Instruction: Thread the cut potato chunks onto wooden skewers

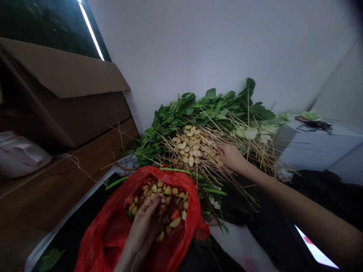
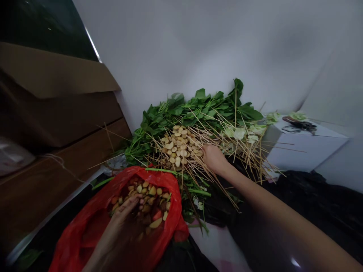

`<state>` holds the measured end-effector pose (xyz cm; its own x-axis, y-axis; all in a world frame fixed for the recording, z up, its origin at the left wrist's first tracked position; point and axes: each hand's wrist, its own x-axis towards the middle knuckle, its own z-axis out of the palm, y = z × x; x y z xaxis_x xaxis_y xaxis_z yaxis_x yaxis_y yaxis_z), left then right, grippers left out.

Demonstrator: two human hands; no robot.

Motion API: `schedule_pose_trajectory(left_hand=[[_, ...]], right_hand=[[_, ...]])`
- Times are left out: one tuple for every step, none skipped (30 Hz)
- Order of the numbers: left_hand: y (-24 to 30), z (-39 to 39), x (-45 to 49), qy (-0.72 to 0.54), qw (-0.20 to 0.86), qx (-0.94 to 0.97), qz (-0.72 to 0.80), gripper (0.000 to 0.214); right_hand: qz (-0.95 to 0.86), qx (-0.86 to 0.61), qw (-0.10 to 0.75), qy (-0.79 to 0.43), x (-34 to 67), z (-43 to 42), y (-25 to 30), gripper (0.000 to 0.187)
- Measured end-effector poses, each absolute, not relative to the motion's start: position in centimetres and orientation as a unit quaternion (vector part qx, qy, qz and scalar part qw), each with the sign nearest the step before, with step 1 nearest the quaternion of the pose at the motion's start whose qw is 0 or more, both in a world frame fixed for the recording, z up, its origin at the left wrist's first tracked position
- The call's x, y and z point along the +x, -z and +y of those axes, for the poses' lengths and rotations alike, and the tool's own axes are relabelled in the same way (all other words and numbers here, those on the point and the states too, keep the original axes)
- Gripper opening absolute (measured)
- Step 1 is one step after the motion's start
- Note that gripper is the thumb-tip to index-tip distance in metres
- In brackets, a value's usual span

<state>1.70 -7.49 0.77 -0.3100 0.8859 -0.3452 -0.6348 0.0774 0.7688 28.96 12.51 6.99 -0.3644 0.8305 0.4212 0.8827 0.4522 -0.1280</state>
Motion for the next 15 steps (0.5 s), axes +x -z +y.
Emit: schedule_pose_trajectory(left_hand=[[-0.8, -7.4, 1.7, -0.662, 0.574, 0.137, 0.461, 0.026], [-0.8, -7.3, 1.7, -0.660, 0.577, 0.139, 0.461, 0.027], [-0.7, -7.3, 1.7, -0.658, 0.579, 0.140, 0.461, 0.028], [-0.6, -7.2, 1.6, -0.657, 0.579, 0.139, 0.462, 0.030], [-0.5, -7.1, 1.5, -0.655, 0.581, 0.139, 0.463, 0.032], [-0.4, -7.0, 1.4, -0.653, 0.583, 0.137, 0.464, 0.034], [-0.3, -6.9, 1.3, -0.651, 0.585, 0.136, 0.464, 0.035], [-0.2, -6.8, 1.2, -0.651, 0.584, 0.132, 0.466, 0.035], [-0.3, -6.7, 1.2, -0.650, 0.581, 0.129, 0.472, 0.035], [-0.4, -6.6, 1.3, -0.650, 0.577, 0.126, 0.479, 0.033], [-0.7, -6.5, 1.4, -0.648, 0.574, 0.123, 0.486, 0.031], [-1.0, -6.4, 1.6, -0.646, 0.571, 0.121, 0.492, 0.028], [-1.4, -6.4, 1.9, -0.642, 0.571, 0.120, 0.497, 0.025], [-1.7, -6.3, 2.2, -0.638, 0.572, 0.120, 0.502, 0.023], [-2.1, -6.3, 2.5, -0.632, 0.574, 0.124, 0.505, 0.021]], right_hand=[[-0.824, -0.523, 0.206, 0.067, 29.4, 12.4, -7.4, 0.025], [-0.823, -0.527, 0.198, 0.075, 30.1, 12.3, -7.9, 0.026], [-0.820, -0.532, 0.194, 0.085, 31.0, 12.1, -8.4, 0.027], [-0.815, -0.538, 0.191, 0.094, 32.0, 11.8, -9.0, 0.029], [-0.810, -0.545, 0.189, 0.104, 33.2, 11.5, -9.4, 0.031], [-0.805, -0.552, 0.186, 0.112, 34.4, 11.1, -9.7, 0.033], [-0.802, -0.558, 0.178, 0.116, 35.7, 10.6, -9.7, 0.033], [-0.802, -0.561, 0.167, 0.118, 36.9, 10.1, -9.4, 0.033], [-0.805, -0.562, 0.151, 0.116, 37.9, 9.5, -8.8, 0.031], [-0.811, -0.560, 0.130, 0.111, 38.7, 9.0, -7.9, 0.029], [-0.820, -0.553, 0.106, 0.104, 39.3, 8.4, -6.8, 0.026], [-0.832, -0.541, 0.079, 0.094, 39.7, 7.8, -5.5, 0.023], [-0.842, -0.529, 0.052, 0.088, 39.9, 7.3, -4.2, 0.021], [-0.851, -0.517, 0.027, 0.085, 40.0, 6.9, -2.9, 0.019], [-0.859, -0.504, 0.005, 0.085, 39.9, 6.7, -1.7, 0.017]])
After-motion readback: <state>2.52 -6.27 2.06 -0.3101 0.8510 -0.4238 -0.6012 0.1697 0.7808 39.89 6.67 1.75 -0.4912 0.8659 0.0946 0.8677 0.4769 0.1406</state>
